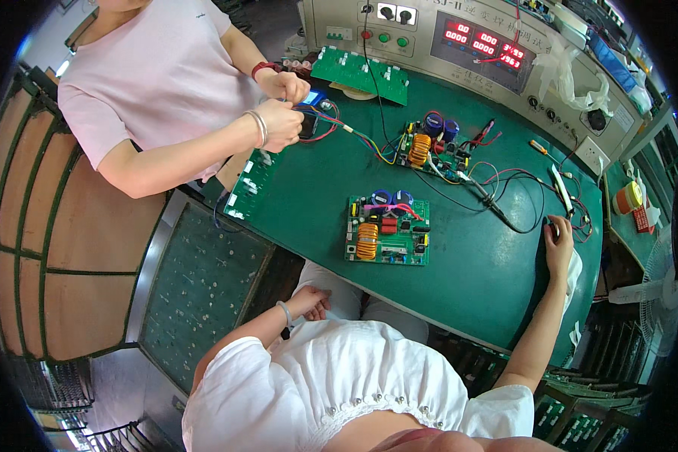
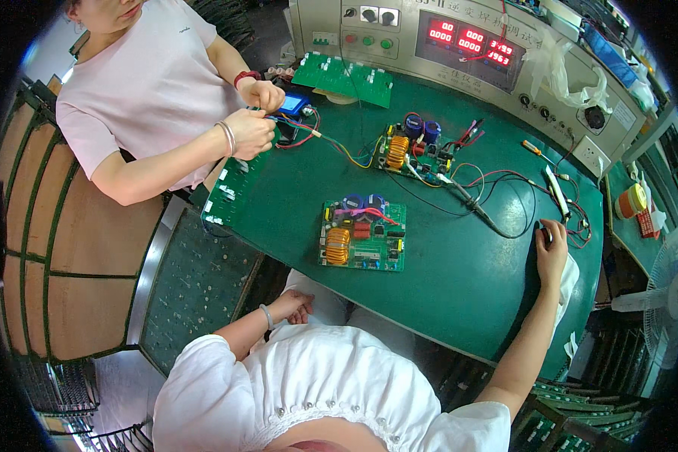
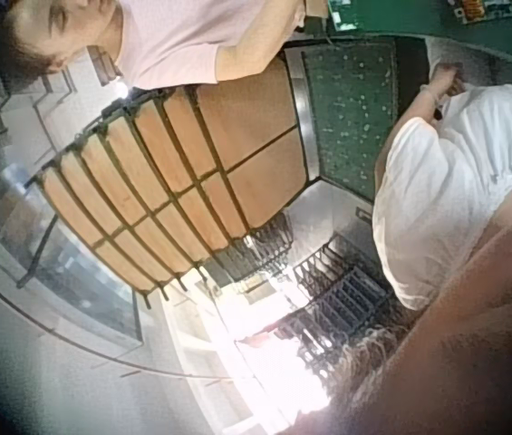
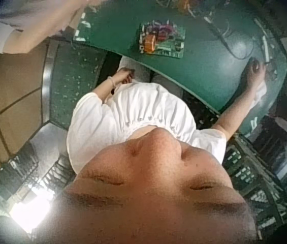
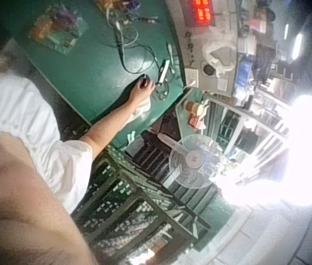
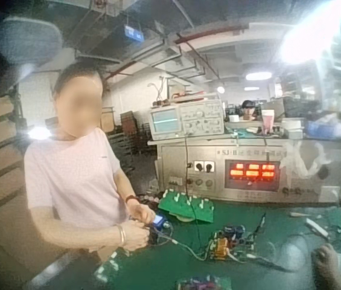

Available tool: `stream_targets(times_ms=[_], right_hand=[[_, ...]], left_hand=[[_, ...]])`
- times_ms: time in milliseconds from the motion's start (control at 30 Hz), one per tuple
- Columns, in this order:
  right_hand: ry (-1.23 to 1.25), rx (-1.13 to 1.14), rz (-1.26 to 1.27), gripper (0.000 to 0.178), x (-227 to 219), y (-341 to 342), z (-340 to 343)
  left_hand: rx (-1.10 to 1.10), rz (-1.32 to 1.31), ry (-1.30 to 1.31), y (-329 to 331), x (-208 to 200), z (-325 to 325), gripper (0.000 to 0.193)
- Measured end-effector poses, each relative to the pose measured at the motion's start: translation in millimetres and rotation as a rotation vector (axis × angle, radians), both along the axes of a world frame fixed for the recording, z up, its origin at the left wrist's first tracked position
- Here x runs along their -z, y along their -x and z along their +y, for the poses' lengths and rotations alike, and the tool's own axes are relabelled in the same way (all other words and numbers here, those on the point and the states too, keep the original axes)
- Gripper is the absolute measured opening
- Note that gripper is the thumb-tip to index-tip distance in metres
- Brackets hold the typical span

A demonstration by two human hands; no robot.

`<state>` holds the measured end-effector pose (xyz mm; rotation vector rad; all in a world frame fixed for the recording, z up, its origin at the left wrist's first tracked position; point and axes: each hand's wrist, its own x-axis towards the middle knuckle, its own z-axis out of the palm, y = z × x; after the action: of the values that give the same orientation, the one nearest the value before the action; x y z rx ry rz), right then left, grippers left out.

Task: The person tests a circuit board at a workbench, carries it to another workstation, and solders components on the board using a soldering iron and solder wire.

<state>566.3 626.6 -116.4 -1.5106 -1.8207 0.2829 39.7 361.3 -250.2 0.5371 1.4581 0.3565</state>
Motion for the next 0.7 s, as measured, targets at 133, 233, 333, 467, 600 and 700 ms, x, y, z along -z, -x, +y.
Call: stream_targets(times_ms=[133, 233, 333, 467, 600, 700], right_hand=[[-0.024, -0.009, -0.024, 0.022, 1.2, -1.9, 1.5], [-0.038, -0.016, -0.032, 0.023, 2.6, -3.3, 2.9], [-0.034, -0.017, -0.023, 0.023, 4.1, -3.9, 3.7], [-0.023, -0.006, -0.032, 0.023, 3.1, -2.2, 3.2], [-0.002, 0.002, -0.025, 0.023, 4.0, -3.9, 3.5], [0.017, 0.011, -0.034, 0.023, 2.2, -2.6, 2.9]], left_hand=[[0.017, 0.034, -0.001, 0.0, 1.9, 0.3, 0.049], [0.006, 0.038, -0.006, -0.9, -1.2, 1.0, 0.049], [-0.003, 0.031, 0.007, -0.6, -0.5, 1.1, 0.049], [0.001, 0.023, -0.001, 0.8, 3.7, 0.0, 0.049], [0.003, 0.01, -0.011, 1.8, 4.1, -0.1, 0.05], [-0.006, 0.014, -0.008, 1.0, 3.1, -1.3, 0.05]])
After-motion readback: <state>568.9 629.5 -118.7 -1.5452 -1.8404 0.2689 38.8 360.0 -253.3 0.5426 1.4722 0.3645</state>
